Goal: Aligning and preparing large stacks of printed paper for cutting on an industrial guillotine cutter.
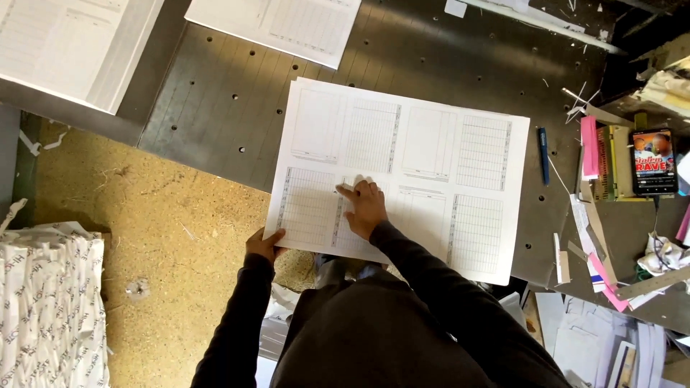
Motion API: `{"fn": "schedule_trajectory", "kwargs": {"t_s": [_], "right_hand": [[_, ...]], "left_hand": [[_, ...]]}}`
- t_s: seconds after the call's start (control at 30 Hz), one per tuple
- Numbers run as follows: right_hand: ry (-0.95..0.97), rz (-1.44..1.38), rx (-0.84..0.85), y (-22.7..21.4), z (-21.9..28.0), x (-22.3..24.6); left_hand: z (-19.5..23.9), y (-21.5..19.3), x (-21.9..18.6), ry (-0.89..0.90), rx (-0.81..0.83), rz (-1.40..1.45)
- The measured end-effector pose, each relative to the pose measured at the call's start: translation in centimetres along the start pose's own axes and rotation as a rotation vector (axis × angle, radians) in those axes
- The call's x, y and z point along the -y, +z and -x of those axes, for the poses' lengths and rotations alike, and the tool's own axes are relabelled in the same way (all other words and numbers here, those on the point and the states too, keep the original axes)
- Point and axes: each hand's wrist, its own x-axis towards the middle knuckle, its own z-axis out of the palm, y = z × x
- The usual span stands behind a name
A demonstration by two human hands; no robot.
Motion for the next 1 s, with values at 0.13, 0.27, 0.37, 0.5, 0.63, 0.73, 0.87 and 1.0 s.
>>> {"fn": "schedule_trajectory", "kwargs": {"t_s": [0.13, 0.27, 0.37, 0.5, 0.63, 0.73, 0.87, 1.0], "right_hand": [[0.001, -0.192, -0.130, 2.6, -0.4, -1.6], [0.025, -0.207, -0.201, 3.2, -0.4, -1.5], [0.065, -0.155, -0.093, 2.5, -0.5, -0.3], [0.109, -0.330, -0.098, 2.7, -0.8, -1.8], [0.160, -0.235, -0.073, 2.6, -1.0, -0.5], [0.149, -0.146, -0.080, 2.9, -1.0, -0.4], [0.200, -0.266, -0.097, 2.9, -1.2, -1.0], [0.153, -0.113, -0.071, 2.4, -1.2, 0.2]], "left_hand": [[0.3, -0.4, -1.0, -0.028, 0.074, 0.008], [-0.5, -1.1, -1.3, -0.021, 0.178, -0.030], [-1.8, -2.1, -1.1, -0.018, 0.253, -0.061], [-3.2, -2.6, -0.7, -0.026, 0.333, -0.097], [-4.1, -3.0, -0.4, -0.007, 0.410, -0.133], [-4.3, -3.1, -0.4, 0.004, 0.452, -0.129], [-2.6, -2.7, -2.5, -0.021, 0.497, -0.156], [-3.2, -2.9, -2.4, -0.019, 0.545, -0.147]]}}
